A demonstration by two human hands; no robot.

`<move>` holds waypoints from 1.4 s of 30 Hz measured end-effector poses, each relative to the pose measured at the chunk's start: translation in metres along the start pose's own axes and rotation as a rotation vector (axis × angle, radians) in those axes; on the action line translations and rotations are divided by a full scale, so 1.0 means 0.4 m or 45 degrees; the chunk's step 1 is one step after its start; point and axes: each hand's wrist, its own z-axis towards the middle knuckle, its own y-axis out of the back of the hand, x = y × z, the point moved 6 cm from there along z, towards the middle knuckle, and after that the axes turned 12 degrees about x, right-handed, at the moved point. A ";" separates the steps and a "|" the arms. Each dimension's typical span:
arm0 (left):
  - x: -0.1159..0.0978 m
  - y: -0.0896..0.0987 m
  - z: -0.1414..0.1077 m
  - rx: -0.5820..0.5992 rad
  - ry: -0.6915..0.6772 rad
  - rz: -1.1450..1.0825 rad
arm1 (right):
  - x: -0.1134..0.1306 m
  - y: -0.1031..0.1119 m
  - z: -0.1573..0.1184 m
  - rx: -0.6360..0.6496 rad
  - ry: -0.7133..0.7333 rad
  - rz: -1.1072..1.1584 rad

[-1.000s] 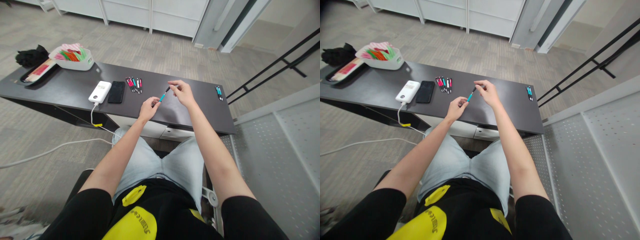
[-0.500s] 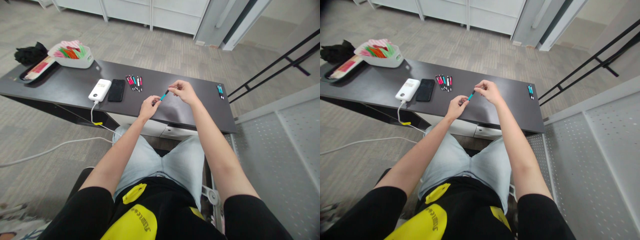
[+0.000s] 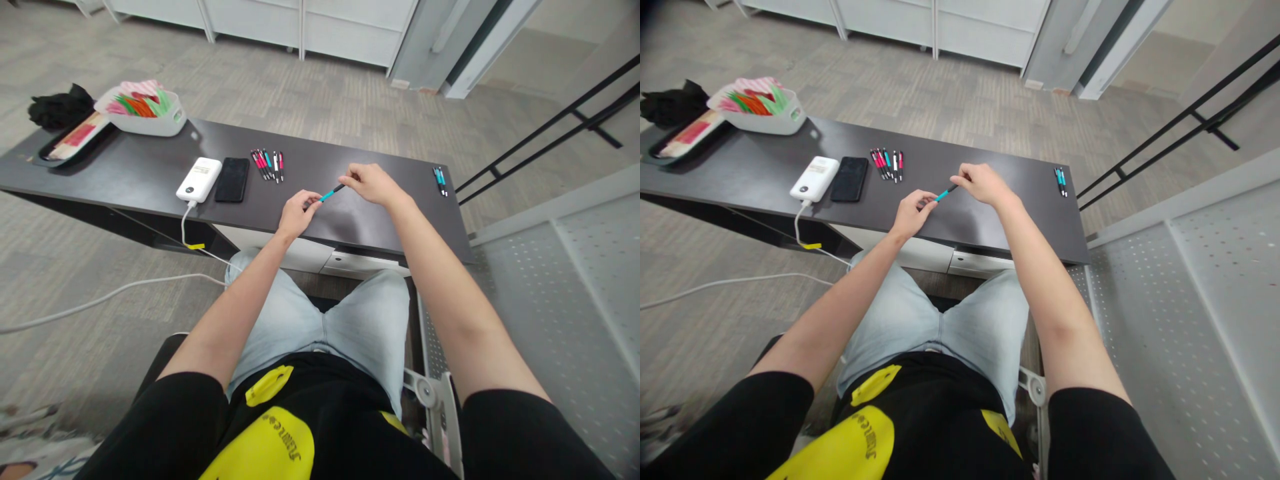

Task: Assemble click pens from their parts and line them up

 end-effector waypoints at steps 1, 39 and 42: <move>-0.001 0.000 0.000 -0.001 0.001 -0.003 | -0.001 -0.005 0.004 0.018 -0.011 -0.022; 0.021 -0.006 0.006 0.031 -0.015 0.080 | 0.080 0.007 -0.019 0.255 -0.171 -0.409; 0.021 -0.006 0.007 0.033 -0.023 0.074 | 0.084 0.006 -0.021 0.277 -0.099 -0.366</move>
